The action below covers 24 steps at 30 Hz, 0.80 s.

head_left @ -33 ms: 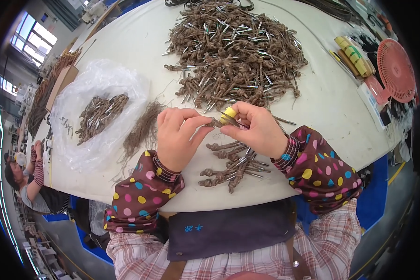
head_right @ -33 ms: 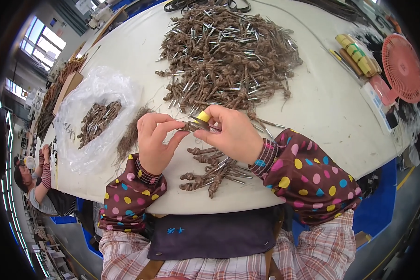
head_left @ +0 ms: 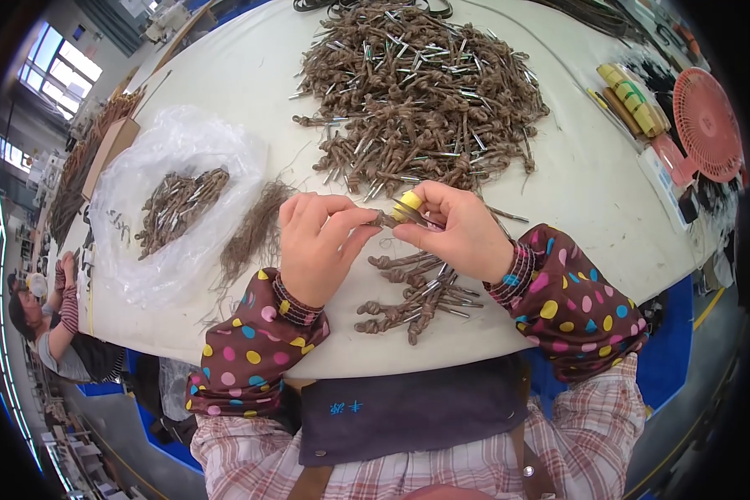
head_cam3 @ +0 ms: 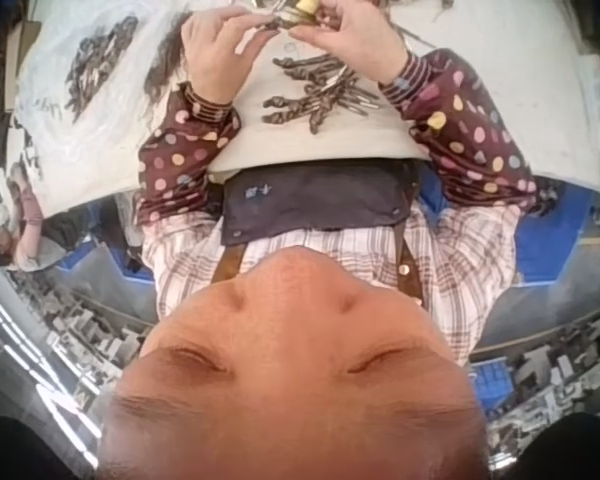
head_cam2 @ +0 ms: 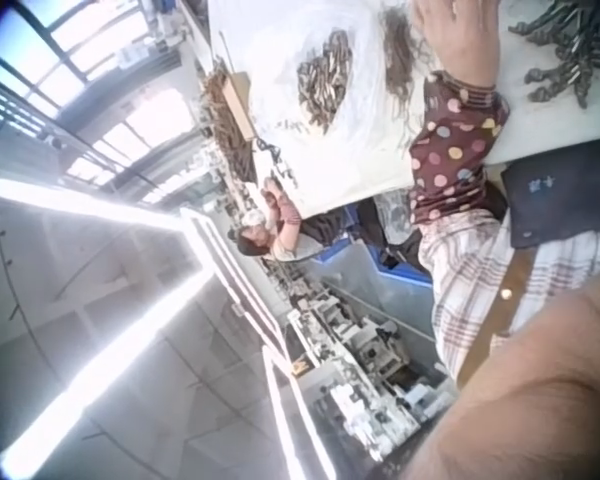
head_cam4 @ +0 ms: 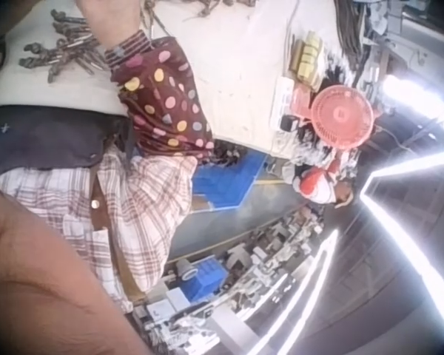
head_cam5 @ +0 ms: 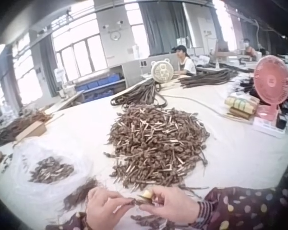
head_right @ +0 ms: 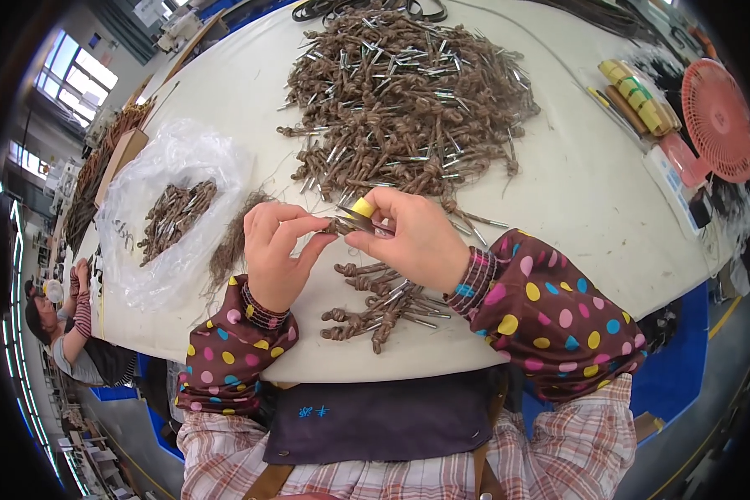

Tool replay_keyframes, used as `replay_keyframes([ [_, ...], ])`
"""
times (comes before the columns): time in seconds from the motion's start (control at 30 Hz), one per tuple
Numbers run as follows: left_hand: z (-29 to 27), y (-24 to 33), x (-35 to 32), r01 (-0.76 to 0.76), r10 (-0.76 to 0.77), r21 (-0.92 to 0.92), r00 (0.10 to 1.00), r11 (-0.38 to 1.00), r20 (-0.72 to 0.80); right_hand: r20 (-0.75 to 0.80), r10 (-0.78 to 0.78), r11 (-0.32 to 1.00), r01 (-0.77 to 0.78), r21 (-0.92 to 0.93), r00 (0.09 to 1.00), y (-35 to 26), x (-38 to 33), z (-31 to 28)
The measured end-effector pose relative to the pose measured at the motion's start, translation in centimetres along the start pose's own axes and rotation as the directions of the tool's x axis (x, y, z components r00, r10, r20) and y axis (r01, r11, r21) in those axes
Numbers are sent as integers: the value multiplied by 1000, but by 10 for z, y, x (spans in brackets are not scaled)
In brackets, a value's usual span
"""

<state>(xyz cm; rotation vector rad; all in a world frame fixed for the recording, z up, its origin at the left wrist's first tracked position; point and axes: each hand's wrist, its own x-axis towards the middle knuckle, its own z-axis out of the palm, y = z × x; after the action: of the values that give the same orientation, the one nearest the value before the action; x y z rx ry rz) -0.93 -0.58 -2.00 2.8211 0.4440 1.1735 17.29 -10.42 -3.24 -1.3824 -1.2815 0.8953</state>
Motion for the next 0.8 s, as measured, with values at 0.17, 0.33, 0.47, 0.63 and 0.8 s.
replay_keyframes([
  [0.17, 3, -2, 0, -101, 106, 61, 992, 993, -75, 17, -6, 993, 4, 119, 1000, -6, -1, 1],
  [0.33, 1, -1, 2, -107, 112, 91, 993, 990, -45, 120, 108, 992, -114, 46, 987, -12, -1, -3],
  [0.47, 2, 1, 2, -63, 62, 7, 997, 998, 54, 72, 75, 986, -84, 141, 995, -7, -1, -1],
  [0.63, -2, -5, -2, 243, -112, -379, 936, 893, 334, -65, -33, 989, 42, 144, 997, 1, 3, -1],
  [0.8, -17, -14, 3, 303, -8, -535, 875, 788, 484, -69, -28, 972, 43, 231, 997, 5, 6, -6],
])
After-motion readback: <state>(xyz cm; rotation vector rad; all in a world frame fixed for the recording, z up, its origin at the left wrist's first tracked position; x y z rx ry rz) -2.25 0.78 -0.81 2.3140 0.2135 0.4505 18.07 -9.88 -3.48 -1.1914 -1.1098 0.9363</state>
